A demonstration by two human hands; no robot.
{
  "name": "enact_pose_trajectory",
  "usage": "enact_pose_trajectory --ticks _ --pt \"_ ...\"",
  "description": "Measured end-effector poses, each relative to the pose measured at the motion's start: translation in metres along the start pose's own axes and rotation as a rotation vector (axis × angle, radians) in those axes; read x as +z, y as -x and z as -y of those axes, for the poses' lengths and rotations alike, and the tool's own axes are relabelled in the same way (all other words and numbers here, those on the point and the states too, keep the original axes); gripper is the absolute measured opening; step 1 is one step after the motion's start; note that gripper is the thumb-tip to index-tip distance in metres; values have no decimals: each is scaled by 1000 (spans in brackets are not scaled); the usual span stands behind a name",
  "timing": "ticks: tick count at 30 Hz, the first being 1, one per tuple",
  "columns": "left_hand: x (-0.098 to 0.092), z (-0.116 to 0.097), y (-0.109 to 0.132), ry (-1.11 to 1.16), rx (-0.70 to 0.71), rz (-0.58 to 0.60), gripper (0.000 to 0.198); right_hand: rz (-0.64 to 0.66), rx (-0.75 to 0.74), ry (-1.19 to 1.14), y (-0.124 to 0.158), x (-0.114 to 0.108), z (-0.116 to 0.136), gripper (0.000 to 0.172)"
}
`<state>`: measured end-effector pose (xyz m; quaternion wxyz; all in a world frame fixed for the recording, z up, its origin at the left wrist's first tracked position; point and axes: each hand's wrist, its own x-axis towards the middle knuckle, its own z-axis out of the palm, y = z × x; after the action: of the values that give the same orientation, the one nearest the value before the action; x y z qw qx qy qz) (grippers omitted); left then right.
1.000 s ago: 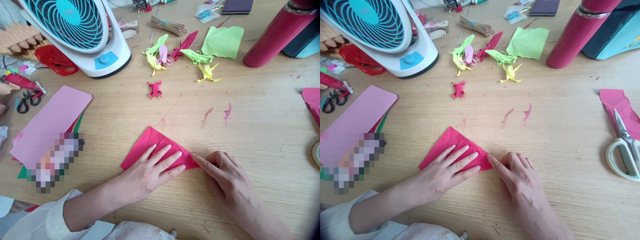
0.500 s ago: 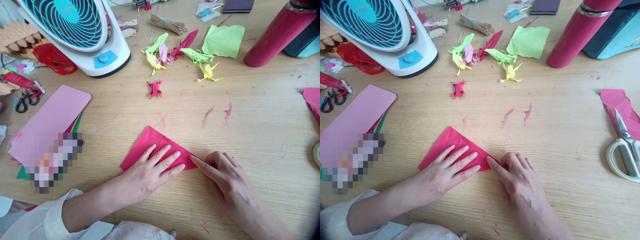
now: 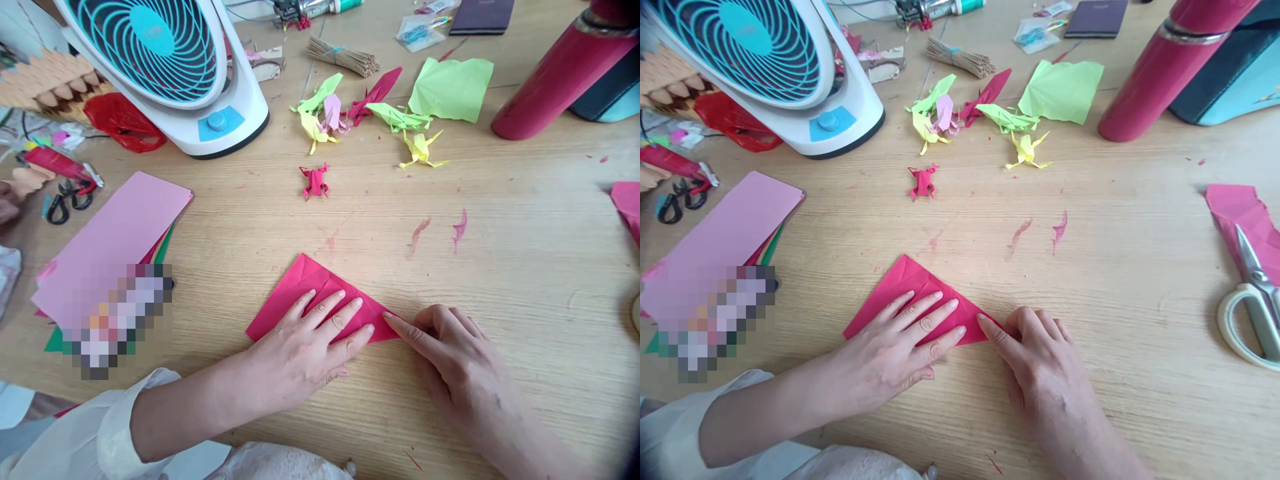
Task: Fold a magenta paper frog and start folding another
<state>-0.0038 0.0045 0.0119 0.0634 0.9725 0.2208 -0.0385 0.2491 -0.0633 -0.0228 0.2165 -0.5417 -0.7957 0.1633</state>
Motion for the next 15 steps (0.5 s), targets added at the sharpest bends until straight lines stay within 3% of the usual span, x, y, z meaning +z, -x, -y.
enact_pose_trajectory --ticks 4,9,15 --pt "-8 -7 -11 17 -44 0 60 12 13 -8 -1 -1 2 51" --pt "-11 -18 -27 -56 -99 19 74 6 152 -80 -3 -5 5 46" --pt "-10 -30 -28 -94 -139 25 79 -32 252 -107 3 -6 2 35"
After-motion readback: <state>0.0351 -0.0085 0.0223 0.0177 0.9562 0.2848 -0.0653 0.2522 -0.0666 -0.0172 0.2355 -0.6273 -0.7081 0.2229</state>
